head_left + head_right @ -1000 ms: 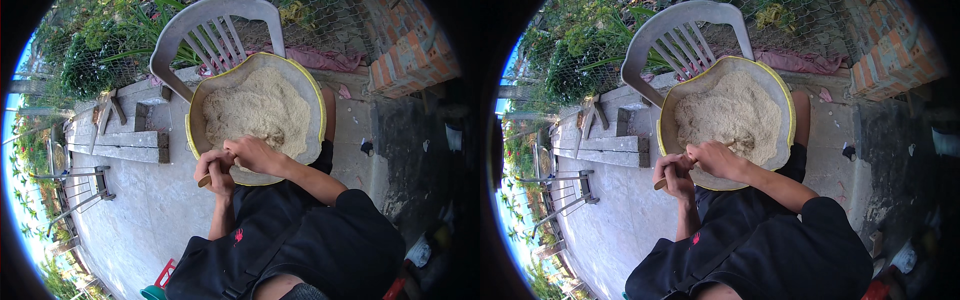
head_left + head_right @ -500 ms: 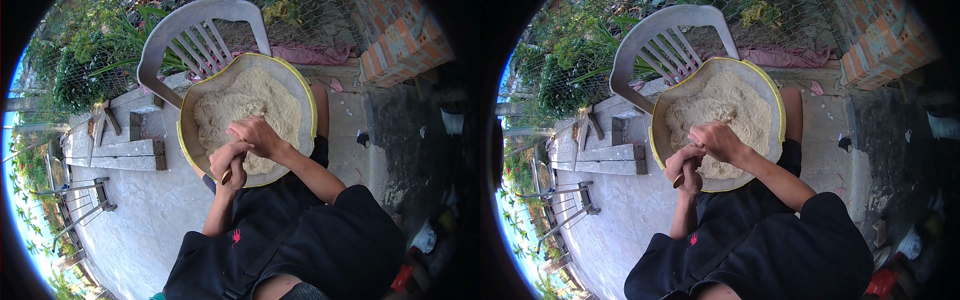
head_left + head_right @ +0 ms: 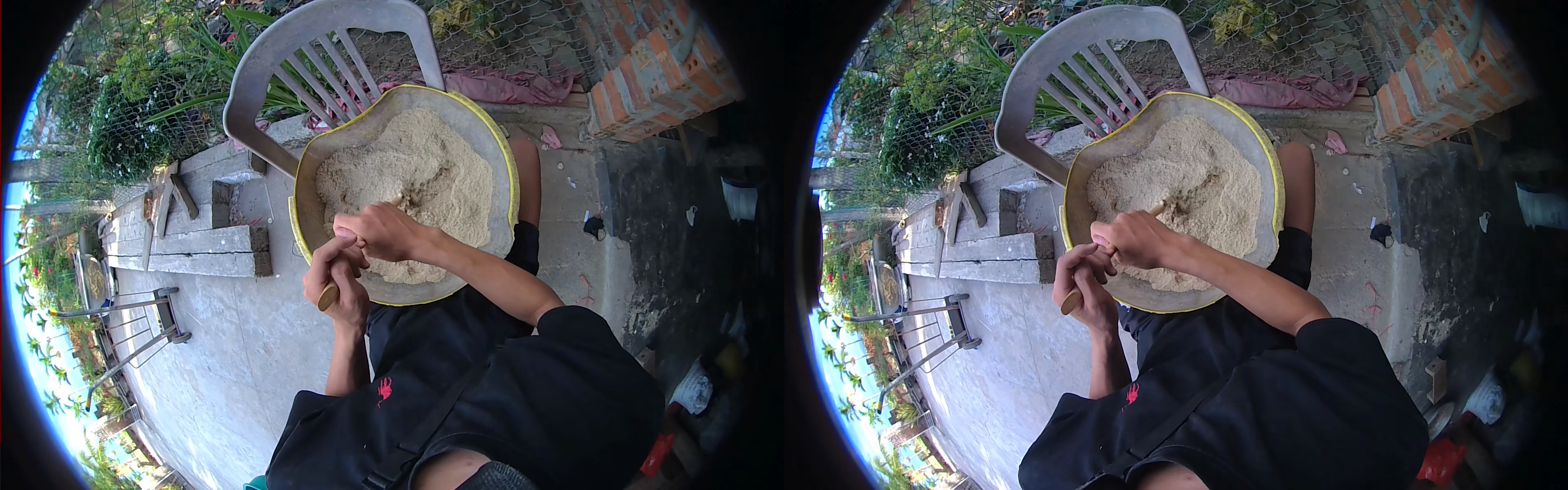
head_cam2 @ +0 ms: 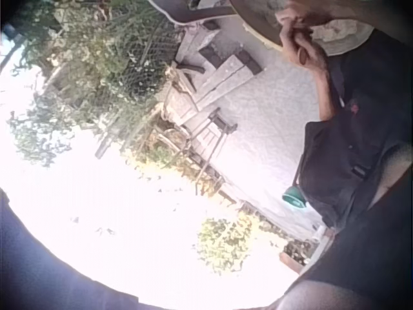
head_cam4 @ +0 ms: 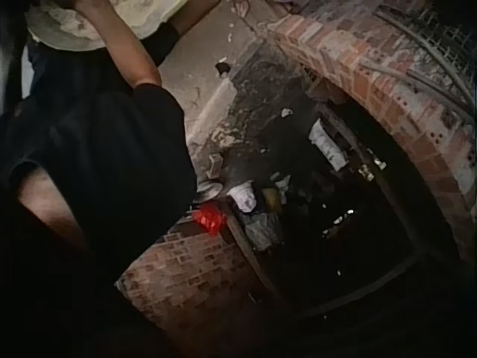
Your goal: Mixing grain or animal feed in a large yellow bowl using a wooden stick.
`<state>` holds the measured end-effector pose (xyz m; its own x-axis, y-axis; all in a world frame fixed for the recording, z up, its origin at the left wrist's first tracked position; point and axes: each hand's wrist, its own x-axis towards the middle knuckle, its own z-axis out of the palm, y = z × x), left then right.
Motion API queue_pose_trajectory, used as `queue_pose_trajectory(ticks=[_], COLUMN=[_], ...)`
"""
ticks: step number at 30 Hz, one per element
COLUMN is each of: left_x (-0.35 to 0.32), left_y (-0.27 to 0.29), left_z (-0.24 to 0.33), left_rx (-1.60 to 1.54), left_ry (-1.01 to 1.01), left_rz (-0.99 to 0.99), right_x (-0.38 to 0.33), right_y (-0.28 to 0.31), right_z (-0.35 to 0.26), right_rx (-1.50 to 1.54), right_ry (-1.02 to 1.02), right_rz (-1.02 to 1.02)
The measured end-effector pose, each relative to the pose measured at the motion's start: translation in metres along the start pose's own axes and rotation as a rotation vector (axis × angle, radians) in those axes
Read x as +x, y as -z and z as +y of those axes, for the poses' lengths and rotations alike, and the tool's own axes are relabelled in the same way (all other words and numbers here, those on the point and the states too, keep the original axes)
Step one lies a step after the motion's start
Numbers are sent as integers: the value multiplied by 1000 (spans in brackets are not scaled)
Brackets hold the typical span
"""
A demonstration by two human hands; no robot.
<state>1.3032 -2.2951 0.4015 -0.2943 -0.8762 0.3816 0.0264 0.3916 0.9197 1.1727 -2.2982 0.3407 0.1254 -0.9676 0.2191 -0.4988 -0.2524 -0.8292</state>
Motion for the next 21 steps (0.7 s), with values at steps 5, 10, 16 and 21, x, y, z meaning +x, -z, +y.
queue_pose_trajectory(ticks=[5, 10, 16, 21], left_x=[24, 40, 27, 16], left_y=[-26, -31, -14, -32], left_z=[-21, -28, -15, -48], left_rx=[-26, -83, -111, 73], left_ry=[153, 308, 98, 49], left_rz=[-47, 42, 156, 130], right_x=[34, 13, 36, 48], right_y=[8, -2, 13, -11], right_z=[44, 59, 6, 61], right_rx=[-23, 13, -9, 66], right_ry=[134, -220, -179, 29], right_rz=[235, -48, -109, 212])
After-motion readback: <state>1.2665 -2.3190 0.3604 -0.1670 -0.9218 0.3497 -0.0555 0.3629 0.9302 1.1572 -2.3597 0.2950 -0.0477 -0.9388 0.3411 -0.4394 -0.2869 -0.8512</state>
